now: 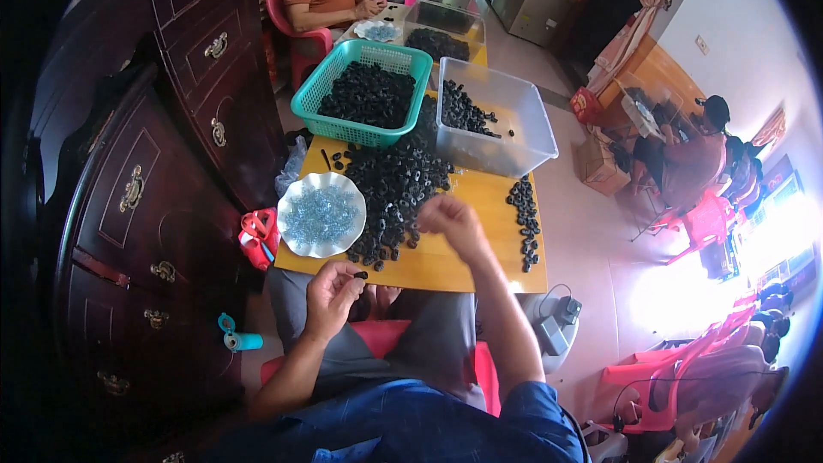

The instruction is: The person assembles components by hand, picking up a black plastic piece and a small metal pin, inserting the pin into the piece, and placing the finished assembly onto the table.

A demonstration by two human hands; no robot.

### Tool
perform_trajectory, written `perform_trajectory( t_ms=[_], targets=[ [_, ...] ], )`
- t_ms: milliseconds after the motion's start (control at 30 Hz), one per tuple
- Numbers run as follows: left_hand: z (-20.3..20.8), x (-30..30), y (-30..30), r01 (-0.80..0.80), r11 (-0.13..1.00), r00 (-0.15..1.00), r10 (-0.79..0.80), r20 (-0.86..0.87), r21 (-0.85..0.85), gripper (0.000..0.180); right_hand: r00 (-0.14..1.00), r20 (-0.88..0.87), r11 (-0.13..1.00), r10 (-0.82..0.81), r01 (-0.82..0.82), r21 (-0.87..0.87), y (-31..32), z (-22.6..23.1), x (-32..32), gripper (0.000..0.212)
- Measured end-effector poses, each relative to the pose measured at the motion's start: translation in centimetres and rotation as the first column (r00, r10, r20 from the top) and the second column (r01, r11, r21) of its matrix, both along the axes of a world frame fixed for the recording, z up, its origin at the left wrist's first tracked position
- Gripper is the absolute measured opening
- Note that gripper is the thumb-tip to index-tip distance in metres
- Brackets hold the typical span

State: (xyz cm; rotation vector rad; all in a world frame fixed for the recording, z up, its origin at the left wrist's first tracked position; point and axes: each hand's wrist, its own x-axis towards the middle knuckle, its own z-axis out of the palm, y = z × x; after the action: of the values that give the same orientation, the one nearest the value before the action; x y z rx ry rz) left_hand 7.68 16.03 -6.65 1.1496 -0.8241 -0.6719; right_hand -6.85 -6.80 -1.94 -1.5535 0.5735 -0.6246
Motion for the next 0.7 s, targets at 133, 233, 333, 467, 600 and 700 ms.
perform_trajectory(
  t_ms=[133,233,333,467,600,700],
  targets=[
    [0.9,0.3,0.1,0.111,0.991,0.982,-0.097,-0.16,0.082,0.013,0.882,-0.152,0.844,-0.445,0.357,-0.4,-7.4,-0.8,-0.6,0.019],
    [1.0,0.5,-0.6,0.143,0.986,0.972,-0.124,-0.2,0.085,0.013,0.748,-0.333,0.75,-0.574,0.318,-0.58,-12.5,-3.1,-1.3,0.023],
    [1.2,0.6,-1.0,0.126,0.987,0.976,-0.106,-0.19,0.096,0.015,0.729,-0.329,0.696,-0.6,0.272,-0.665,-14.4,-4.4,-1.6,0.022],
    [1.1,0.7,-0.7,0.13,0.986,0.975,-0.108,-0.197,0.103,0.015,0.732,-0.355,0.664,-0.582,0.175,-0.727,-14.9,-5.2,-0.7,0.021],
    [1.5,0.4,-0.5,0.14,0.984,0.966,-0.111,-0.234,0.109,0.014,0.739,-0.397,0.697,-0.545,0.135,-0.704,-15.0,-6.0,0.0,0.02],
    [1.4,0.5,-0.4,0.143,0.983,0.963,-0.113,-0.244,0.111,0.015,0.683,-0.472,0.683,-0.558,0.055,-0.728,-14.2,-6.0,0.6,0.018]
  ],
)
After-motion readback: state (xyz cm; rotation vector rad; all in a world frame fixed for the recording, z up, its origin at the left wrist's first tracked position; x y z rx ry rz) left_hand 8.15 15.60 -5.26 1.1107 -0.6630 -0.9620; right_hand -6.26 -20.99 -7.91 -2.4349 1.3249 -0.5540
